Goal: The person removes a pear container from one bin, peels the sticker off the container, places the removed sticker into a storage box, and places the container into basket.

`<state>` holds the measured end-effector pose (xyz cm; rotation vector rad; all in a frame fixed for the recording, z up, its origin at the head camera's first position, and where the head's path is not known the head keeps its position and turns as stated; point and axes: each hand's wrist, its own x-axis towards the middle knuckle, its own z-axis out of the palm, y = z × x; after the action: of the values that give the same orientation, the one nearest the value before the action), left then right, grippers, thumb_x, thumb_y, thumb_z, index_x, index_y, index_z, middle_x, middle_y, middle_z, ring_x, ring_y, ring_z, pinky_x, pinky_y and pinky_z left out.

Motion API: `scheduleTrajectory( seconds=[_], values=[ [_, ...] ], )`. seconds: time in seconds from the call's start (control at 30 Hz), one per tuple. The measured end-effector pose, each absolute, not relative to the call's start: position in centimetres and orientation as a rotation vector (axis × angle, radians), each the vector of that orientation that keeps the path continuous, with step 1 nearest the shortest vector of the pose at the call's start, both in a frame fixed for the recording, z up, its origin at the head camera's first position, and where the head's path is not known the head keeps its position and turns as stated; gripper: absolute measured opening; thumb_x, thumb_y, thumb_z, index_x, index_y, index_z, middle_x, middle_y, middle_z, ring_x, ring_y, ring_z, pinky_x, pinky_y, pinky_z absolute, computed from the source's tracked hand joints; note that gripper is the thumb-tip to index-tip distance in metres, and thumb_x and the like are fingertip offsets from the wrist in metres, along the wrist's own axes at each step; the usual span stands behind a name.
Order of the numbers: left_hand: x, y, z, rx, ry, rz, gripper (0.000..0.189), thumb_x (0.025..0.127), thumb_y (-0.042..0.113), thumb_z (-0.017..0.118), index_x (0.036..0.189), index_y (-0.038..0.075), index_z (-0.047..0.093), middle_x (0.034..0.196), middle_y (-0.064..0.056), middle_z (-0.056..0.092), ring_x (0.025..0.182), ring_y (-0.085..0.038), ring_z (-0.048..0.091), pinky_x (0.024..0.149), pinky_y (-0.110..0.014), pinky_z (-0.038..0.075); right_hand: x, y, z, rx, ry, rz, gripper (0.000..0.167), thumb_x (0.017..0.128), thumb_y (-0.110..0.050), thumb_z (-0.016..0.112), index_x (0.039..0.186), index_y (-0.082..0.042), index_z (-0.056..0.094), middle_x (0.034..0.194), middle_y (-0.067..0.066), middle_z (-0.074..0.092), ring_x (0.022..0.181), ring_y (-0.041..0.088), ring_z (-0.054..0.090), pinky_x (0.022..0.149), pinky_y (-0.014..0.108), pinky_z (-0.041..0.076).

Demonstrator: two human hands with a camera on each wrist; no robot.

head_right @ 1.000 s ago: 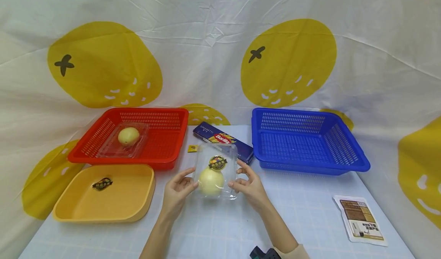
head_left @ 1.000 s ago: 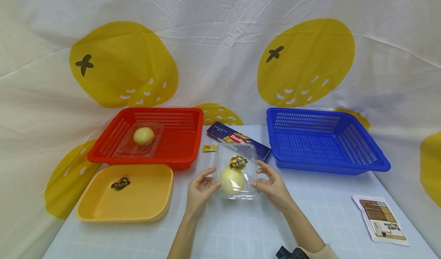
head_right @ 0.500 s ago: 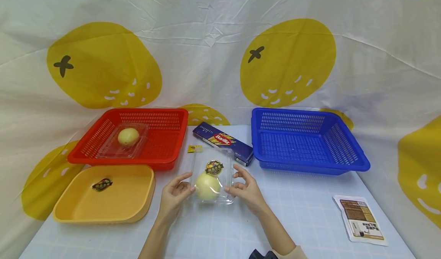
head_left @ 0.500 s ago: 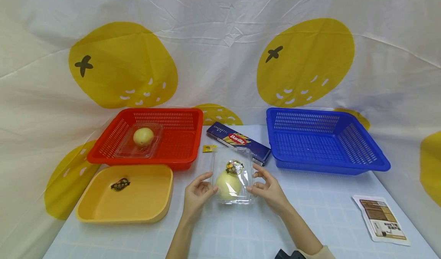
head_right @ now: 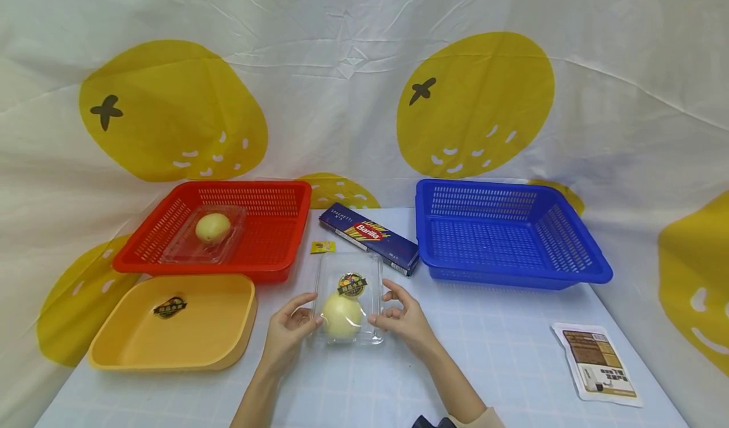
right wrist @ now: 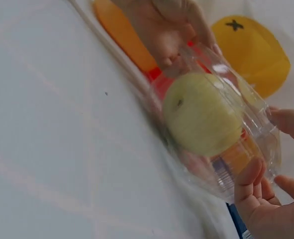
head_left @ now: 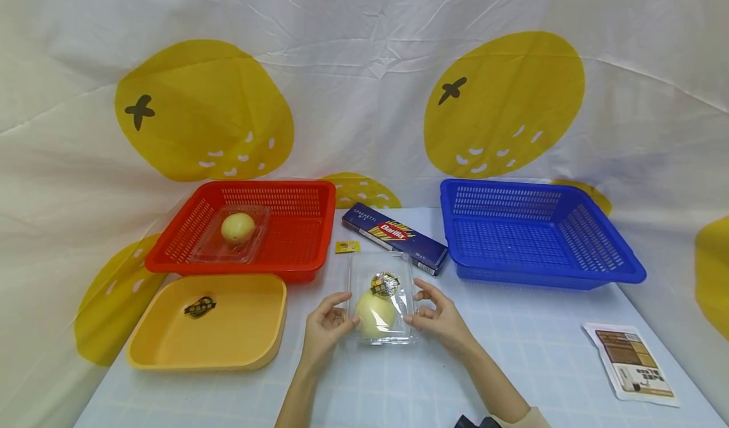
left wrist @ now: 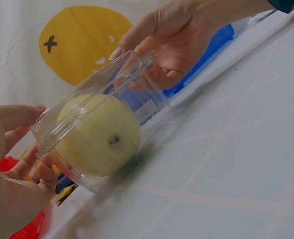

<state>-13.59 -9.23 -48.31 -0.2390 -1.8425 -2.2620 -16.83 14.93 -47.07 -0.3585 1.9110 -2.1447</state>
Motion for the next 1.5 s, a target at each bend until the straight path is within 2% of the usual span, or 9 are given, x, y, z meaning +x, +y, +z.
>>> scheduleTrajectory(
  seconds=[0.27,0.37,0.53,0.67,0.83,1.03,1.23,1.33,1.5],
  values=[
    [-13.6,-9.2,-48.4,-0.217,-1.967,-2.18,0.046,0.071,-0.016,0.07,0.115,-0.014,0.057,0.111,-0.024,0.05,0.071,-0.009,0.049,0.058,-0.014,0.042,-16.7,14.9,-47.3,-0.326,1.916,-2.129,0.083,0.074,0.008,0.069,0.144,0.005,0.024,0.113,0.016,0.036,0.07,0.006,0.057,0.064,0.017,0.048],
    [-13.7,-9.0,-47.3,-0.212,-2.066,-2.033,0.043,0.071,-0.013,0.071,0.112,-0.012,0.06,0.109,-0.025,0.054,0.074,-0.018,0.05,0.06,-0.018,0.044,-16.7,15.0,-47.4,-0.312,1.927,-2.125,0.081,0.076,0.007,0.068,0.144,0.005,0.025,0.113,0.016,0.037,0.069,0.005,0.055,0.063,0.017,0.047],
    [-13.9,-8.5,-44.5,-0.265,-2.132,-1.699,0.033,0.071,-0.012,0.072,0.102,-0.012,0.064,0.094,-0.026,0.063,0.077,-0.039,0.051,0.062,-0.034,0.048,-16.8,15.0,-47.4,-0.296,1.943,-2.101,0.08,0.076,0.005,0.069,0.144,0.004,0.026,0.114,0.017,0.037,0.068,0.004,0.053,0.062,0.017,0.046],
    [-14.9,-8.1,-42.9,-0.372,-2.101,-1.571,0.03,0.069,-0.013,0.073,0.098,-0.014,0.064,0.086,-0.024,0.066,0.077,-0.04,0.055,0.064,-0.045,0.048,-17.0,14.9,-47.4,-0.262,1.958,-2.083,0.081,0.076,0.002,0.07,0.144,0.0,0.028,0.115,0.017,0.037,0.067,0.005,0.053,0.062,0.017,0.046],
    [-17.1,-7.6,-42.7,-0.493,-2.102,-1.606,0.032,0.07,-0.015,0.07,0.101,-0.017,0.062,0.089,-0.03,0.065,0.082,-0.046,0.058,0.072,-0.052,0.048,-17.0,14.8,-47.4,-0.231,1.966,-2.065,0.082,0.076,0.001,0.071,0.145,-0.003,0.028,0.116,0.018,0.038,0.068,0.005,0.054,0.061,0.017,0.045],
    [-20.1,-7.4,-44.7,-0.481,-2.185,-1.697,0.032,0.074,-0.007,0.073,0.104,-0.011,0.064,0.102,-0.024,0.066,0.096,-0.038,0.061,0.089,-0.05,0.046,-16.8,14.8,-47.3,-0.248,1.976,-2.05,0.08,0.077,0.001,0.07,0.145,-0.001,0.027,0.118,0.022,0.038,0.069,0.007,0.057,0.061,0.018,0.046],
    [-21.5,-6.9,-45.2,-0.488,-2.289,-1.657,0.035,0.073,0.007,0.078,0.105,-0.003,0.068,0.103,-0.013,0.068,0.103,-0.03,0.059,0.097,-0.046,0.041,-16.9,14.8,-47.4,-0.257,1.983,-2.053,0.079,0.077,0.003,0.069,0.144,-0.001,0.028,0.115,0.021,0.039,0.068,0.008,0.056,0.058,0.018,0.045],
    [-21.8,-6.7,-45.4,-0.528,-2.345,-1.577,0.037,0.072,0.01,0.079,0.105,-0.001,0.069,0.106,-0.012,0.067,0.108,-0.03,0.057,0.099,-0.046,0.039,-17.0,14.8,-47.6,-0.277,1.975,-2.061,0.079,0.078,0.004,0.068,0.145,0.0,0.027,0.114,0.021,0.039,0.069,0.008,0.058,0.059,0.018,0.045],
    [-21.9,-6.5,-45.5,-0.628,-2.404,-1.43,0.039,0.072,0.014,0.079,0.106,-0.003,0.069,0.118,-0.018,0.06,0.113,-0.034,0.049,0.099,-0.052,0.035,-17.0,14.8,-47.8,-0.319,1.971,-2.067,0.079,0.078,0.004,0.067,0.145,0.002,0.025,0.113,0.021,0.038,0.071,0.008,0.059,0.06,0.018,0.046]
  ],
)
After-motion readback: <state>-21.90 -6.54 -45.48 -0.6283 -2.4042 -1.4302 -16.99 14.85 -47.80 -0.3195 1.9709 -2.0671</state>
